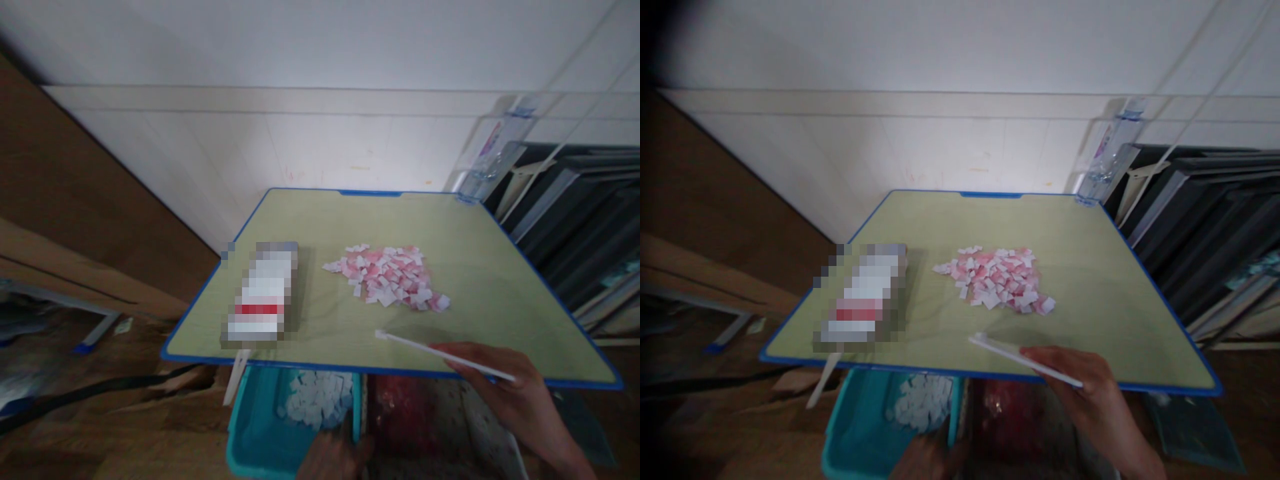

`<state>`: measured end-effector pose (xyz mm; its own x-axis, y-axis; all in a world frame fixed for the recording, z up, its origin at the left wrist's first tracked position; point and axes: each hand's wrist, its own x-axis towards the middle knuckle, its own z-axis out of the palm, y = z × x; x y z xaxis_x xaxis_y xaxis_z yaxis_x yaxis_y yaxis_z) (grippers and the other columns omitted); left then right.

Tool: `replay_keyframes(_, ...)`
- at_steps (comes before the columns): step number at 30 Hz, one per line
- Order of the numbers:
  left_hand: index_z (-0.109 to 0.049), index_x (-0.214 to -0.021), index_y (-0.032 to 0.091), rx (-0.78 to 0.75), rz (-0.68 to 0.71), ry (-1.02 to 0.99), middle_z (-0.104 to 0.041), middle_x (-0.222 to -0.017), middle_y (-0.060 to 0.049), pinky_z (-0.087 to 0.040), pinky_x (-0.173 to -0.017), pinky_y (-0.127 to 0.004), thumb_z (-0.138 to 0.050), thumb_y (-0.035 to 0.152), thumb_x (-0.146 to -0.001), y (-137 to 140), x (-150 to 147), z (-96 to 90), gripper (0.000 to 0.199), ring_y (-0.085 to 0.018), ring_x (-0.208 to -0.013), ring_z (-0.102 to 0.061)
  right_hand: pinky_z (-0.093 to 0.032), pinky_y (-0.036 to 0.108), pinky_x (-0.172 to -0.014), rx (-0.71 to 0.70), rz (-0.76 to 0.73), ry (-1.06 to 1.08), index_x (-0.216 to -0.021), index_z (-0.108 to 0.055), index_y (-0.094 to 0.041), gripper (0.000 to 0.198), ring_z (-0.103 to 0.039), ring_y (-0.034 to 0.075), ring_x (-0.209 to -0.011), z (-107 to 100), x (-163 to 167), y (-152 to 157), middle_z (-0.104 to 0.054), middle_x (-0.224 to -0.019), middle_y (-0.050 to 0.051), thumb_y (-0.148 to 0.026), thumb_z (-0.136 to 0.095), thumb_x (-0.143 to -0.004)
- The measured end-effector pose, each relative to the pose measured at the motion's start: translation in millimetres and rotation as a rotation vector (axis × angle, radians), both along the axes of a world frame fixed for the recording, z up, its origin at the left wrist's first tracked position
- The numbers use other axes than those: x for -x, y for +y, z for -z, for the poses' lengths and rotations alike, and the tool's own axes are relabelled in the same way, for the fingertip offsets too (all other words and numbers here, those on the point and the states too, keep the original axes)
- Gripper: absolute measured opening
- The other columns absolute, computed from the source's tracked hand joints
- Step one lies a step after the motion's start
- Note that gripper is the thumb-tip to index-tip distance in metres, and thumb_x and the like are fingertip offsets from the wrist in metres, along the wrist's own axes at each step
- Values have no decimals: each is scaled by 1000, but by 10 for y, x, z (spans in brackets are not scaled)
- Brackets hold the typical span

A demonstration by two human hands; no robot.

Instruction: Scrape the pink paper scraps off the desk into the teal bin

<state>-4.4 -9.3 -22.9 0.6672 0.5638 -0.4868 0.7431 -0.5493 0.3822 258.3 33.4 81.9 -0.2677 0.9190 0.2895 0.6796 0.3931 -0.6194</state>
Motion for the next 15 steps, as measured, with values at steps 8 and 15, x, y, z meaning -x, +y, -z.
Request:
replay_keyframes(8, -46, -125, 22, -23, -16, -44, -59, -111, -18, -52, -72, -41, -59, 6, -78, -46, 18, 82, 51, -32, -91, -62, -55, 27, -74, 38, 34, 43, -95, -72, -30, 25, -70, 20, -84, -19, -100, -72, -74, -95, 1, -19, -54, -82)
replay_keyframes(15, -42, -129, 23, -67, 7, 7, -60, -110, -18, -52, -69, -42, -58, 5, -76, -43, 13, 60, 58, -32, -88, -63, -55, 29, -76, 117, 5, 69, -99, -71, -32, 24, -70, 22, -86, -1, -288, -133, -74, -98, 0, -28, -55, -82)
